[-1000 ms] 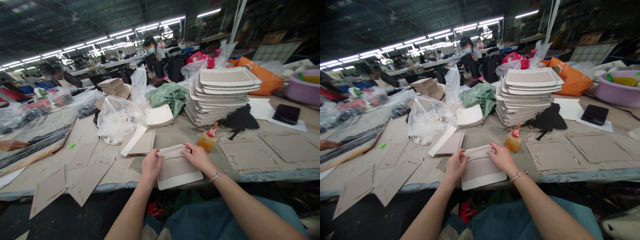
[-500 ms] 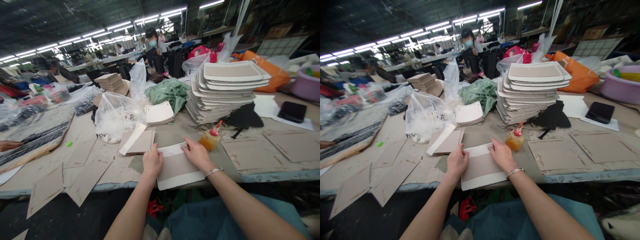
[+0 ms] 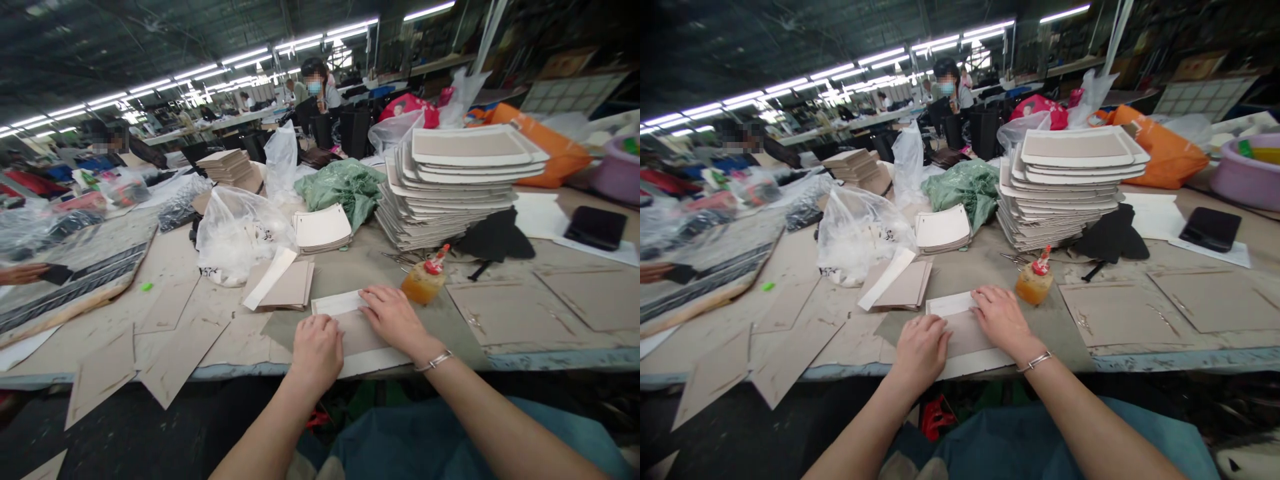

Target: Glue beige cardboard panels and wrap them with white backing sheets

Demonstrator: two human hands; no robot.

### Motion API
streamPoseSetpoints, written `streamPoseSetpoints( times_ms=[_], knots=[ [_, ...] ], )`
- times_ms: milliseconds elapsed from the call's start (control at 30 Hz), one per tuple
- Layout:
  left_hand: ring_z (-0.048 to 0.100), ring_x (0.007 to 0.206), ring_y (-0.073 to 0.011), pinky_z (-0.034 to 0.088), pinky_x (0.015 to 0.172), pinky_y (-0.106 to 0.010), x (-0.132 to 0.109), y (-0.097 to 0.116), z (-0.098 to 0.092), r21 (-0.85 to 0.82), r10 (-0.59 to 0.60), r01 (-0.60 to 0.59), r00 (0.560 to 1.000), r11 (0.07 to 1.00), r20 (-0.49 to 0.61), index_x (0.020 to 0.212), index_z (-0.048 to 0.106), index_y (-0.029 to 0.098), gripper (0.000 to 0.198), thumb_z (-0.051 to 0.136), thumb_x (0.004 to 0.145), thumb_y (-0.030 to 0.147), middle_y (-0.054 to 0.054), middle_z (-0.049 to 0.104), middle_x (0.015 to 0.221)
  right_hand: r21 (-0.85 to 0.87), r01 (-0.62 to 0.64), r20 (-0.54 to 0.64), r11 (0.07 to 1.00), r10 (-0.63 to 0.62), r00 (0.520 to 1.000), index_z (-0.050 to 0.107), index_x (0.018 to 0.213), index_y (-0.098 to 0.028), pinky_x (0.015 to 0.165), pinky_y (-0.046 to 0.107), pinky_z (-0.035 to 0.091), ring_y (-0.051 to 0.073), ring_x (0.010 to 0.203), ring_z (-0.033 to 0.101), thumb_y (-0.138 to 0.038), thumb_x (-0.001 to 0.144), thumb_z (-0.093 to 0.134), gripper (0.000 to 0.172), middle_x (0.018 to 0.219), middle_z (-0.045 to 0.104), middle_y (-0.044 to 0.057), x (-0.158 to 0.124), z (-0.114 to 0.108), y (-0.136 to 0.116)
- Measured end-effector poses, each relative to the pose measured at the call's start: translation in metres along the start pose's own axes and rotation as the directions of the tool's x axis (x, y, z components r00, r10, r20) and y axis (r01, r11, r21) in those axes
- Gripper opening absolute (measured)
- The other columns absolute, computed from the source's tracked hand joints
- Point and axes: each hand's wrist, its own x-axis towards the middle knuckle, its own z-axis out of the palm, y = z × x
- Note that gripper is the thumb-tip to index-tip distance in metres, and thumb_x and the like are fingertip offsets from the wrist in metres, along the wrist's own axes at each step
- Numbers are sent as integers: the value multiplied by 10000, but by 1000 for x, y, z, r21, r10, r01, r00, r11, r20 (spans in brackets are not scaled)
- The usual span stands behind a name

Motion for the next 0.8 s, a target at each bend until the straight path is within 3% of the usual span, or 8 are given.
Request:
streamPoseSetpoints(
  times_ms=[100, 200, 333, 533, 800],
  knots=[
    [587, 794, -279, 433, 768, -443, -12, 14, 0, -6, 56, -56, 986, 998, 160, 788, 658, 172, 174, 510, 827, 256, -138, 630, 793, 59, 159, 99, 986, -164, 981, 534, 1236, -189, 1015, 419, 319, 233, 1206, 422, -288, 930, 424, 340, 1280, 527, 68, -4, 3, -10],
    [610, 826, -292, 444, 807, -461, -16, 19, 0, 4, 83, -87, 966, 996, 246, 894, 677, 133, 219, 505, 836, 256, -170, 649, 866, 96, 245, 156, 965, -257, 954, 456, 1320, -194, 1069, 457, 247, 233, 1288, 336, -293, 937, 402, 399, 1364, 446, 62, -5, 8, -20],
    [615, 875, -271, 479, 786, -404, -16, 18, -6, 33, 124, -143, 933, 989, 338, 938, 673, 114, 253, 481, 854, 256, -168, 657, 946, 103, 286, 210, 953, -302, 930, 395, 1365, -192, 1086, 479, 207, 232, 1304, 316, -361, 944, 389, 455, 1387, 412, 70, -5, 13, -26],
    [606, 917, -259, 486, 811, -381, -16, 19, -12, 72, 159, -202, 907, 977, 391, 966, 659, 85, 292, 452, 872, 270, -157, 648, 1014, 60, 295, 243, 954, -300, 922, 368, 1381, -184, 1090, 473, 195, 223, 1310, 306, -438, 956, 323, 498, 1395, 398, 71, -4, 18, -26],
    [606, 890, -267, 498, 785, -392, -15, 19, -13, 71, 171, -217, 899, 974, 404, 952, 656, 86, 290, 455, 870, 278, -147, 654, 956, 58, 291, 241, 955, -297, 924, 355, 1388, -192, 1085, 475, 200, 225, 1315, 296, -446, 958, 298, 503, 1398, 394, 71, -3, 19, -29]
  ],
)
